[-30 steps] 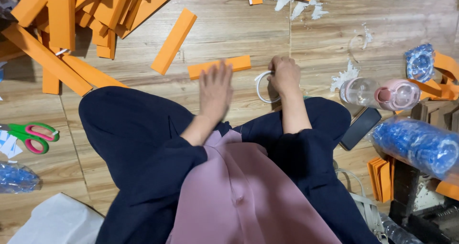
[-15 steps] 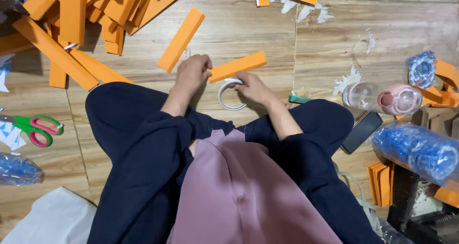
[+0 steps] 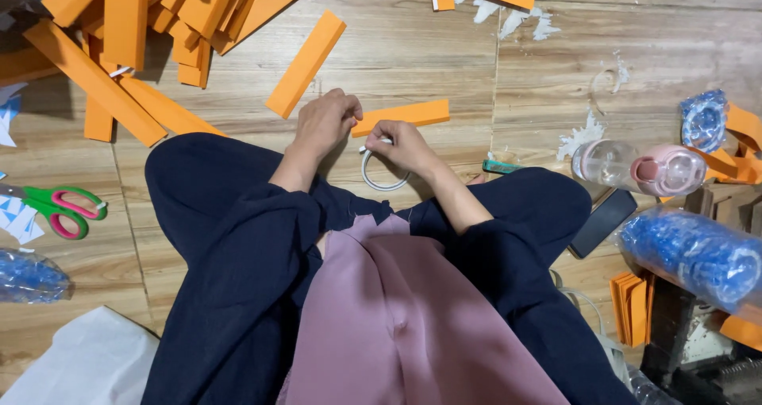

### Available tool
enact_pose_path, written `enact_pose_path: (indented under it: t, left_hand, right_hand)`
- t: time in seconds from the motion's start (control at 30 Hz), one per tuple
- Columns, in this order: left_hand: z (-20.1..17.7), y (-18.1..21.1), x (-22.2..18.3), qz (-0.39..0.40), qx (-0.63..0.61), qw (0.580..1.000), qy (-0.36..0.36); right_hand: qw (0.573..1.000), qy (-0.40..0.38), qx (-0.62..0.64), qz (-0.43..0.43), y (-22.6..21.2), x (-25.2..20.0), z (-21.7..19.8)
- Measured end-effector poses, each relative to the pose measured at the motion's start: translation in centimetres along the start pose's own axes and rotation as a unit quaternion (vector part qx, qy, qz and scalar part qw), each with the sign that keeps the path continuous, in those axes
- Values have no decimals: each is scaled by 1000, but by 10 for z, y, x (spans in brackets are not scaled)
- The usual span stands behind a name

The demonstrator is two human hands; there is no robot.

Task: Applying double-sided tape to orange paper strips for manual assembly

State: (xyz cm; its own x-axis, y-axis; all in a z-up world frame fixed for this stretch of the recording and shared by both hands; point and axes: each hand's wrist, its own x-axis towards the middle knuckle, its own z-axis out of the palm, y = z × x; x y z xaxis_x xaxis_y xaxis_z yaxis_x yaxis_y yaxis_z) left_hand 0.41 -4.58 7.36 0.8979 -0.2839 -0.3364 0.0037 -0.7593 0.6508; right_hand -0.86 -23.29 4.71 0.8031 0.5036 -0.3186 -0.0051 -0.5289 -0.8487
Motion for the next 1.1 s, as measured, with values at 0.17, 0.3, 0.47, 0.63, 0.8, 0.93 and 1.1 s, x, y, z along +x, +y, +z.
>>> enact_pose_path:
  t: [0.17, 0.3, 0.47, 0.63, 0.8, 0.93, 1.1]
  left_hand:
    - [7, -4, 4, -3, 21, 1000, 7]
    - [8, -3, 7, -17, 30, 999, 0]
    - [13, -7, 10, -18, 31, 999, -10]
    - [12, -6, 13, -13, 33, 999, -18]
    - [15, -7, 14, -16, 31, 999, -16]
    - [14, -6, 13, -17, 33, 999, -17]
    - [12, -5, 12, -12, 32, 999, -17]
  right_hand:
    - [998, 59, -30, 6, 11, 8, 9]
    - [990, 105, -86, 29, 14, 11, 15]
    - [990, 92, -99, 45, -3, 7, 4]
    - [989, 102, -94, 52, -3, 6, 4]
    - [988, 108, -94, 59, -11, 5, 4]
    - [987, 110, -102, 64, -18, 4, 4]
    - [984, 112, -128, 60, -13, 6, 6]
